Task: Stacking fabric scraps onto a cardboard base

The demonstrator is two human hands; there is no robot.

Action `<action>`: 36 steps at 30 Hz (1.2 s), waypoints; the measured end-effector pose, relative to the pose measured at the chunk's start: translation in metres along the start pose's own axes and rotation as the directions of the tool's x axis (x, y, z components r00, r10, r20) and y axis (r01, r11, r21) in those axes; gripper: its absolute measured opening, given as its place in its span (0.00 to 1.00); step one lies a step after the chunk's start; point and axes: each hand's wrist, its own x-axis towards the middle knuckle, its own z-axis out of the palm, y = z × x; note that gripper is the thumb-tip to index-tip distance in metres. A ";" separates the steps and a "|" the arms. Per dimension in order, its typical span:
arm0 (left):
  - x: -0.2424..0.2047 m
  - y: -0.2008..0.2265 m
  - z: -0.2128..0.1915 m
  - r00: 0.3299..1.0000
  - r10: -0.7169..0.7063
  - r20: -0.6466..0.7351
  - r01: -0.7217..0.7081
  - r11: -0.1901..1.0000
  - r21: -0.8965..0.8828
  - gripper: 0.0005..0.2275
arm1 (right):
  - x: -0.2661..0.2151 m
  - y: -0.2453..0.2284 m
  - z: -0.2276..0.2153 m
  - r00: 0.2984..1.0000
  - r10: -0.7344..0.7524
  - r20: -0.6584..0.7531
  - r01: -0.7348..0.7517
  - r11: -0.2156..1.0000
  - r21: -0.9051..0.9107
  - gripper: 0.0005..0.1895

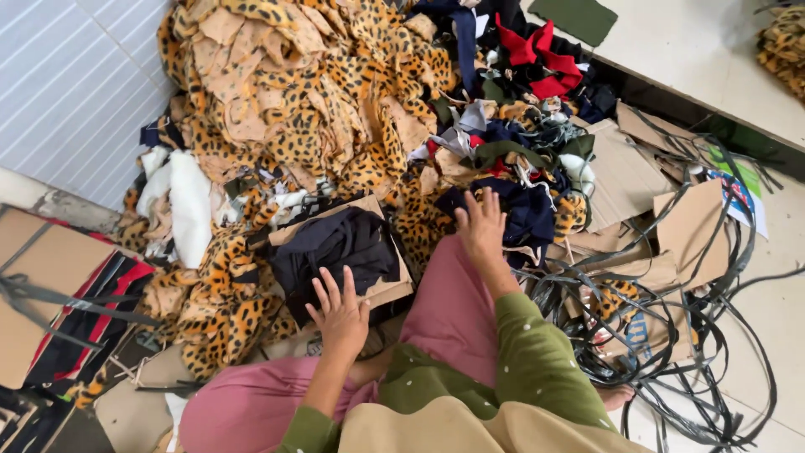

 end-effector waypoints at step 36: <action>-0.003 0.009 -0.078 0.984 0.051 0.169 0.039 0.872 -0.488 0.35 | -0.008 -0.117 -0.223 0.950 -0.195 0.245 -0.058 0.661 0.748 0.06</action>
